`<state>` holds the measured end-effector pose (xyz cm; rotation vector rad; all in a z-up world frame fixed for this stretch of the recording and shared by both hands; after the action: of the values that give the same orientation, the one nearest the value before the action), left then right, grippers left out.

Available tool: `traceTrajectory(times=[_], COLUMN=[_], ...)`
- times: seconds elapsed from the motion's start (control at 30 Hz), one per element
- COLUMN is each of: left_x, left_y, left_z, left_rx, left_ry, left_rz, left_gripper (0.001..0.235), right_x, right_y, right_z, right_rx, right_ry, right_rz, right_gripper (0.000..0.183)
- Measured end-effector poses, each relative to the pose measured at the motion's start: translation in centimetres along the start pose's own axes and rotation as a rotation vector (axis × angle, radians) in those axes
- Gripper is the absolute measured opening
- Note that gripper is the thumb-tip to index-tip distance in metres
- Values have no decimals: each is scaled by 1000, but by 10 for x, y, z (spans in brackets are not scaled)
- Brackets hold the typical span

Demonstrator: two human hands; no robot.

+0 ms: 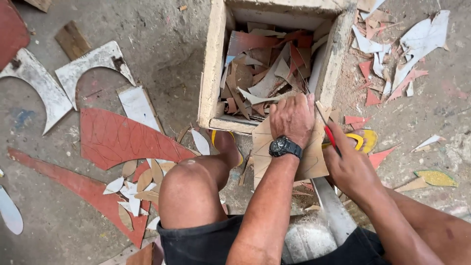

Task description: A person uses a small hand saw to cut a shaped piece out of a thin wood panel.

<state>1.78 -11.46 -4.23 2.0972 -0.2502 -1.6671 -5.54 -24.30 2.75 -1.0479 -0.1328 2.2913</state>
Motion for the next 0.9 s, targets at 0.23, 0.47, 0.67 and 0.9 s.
traceTrajectory(times=[0.23,0.47,0.67,0.9], left_x=[4,-6,-4,6], left_y=[-2,3,2,0], left_z=[2,0,8,-5], left_rx=[14,16,38,-25], left_ry=[117,101,39,-188], left_rz=[-30,-5,2,99], left_gripper=[45,41,42,48], right_x=[1,-7,2,-6], right_y=[-16,37,-7,-27], right_z=[-4,60,2,-1], right_rx=[-27,163,41,157], right_ry=[27,-53,-24,-10], right_rz=[1,107,19,22], right_gripper=[62,69,64,65])
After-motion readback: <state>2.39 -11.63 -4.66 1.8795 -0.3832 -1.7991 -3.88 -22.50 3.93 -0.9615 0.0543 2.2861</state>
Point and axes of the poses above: each hand's wrist, its own z-axis away from the middle knuckle, its own x-axis out of the palm, y = z × x, the point moved 7 cm from there along -z, towards the middle knuckle, and after that the axes turned 9 degrees about y, right-handed, at the moved point
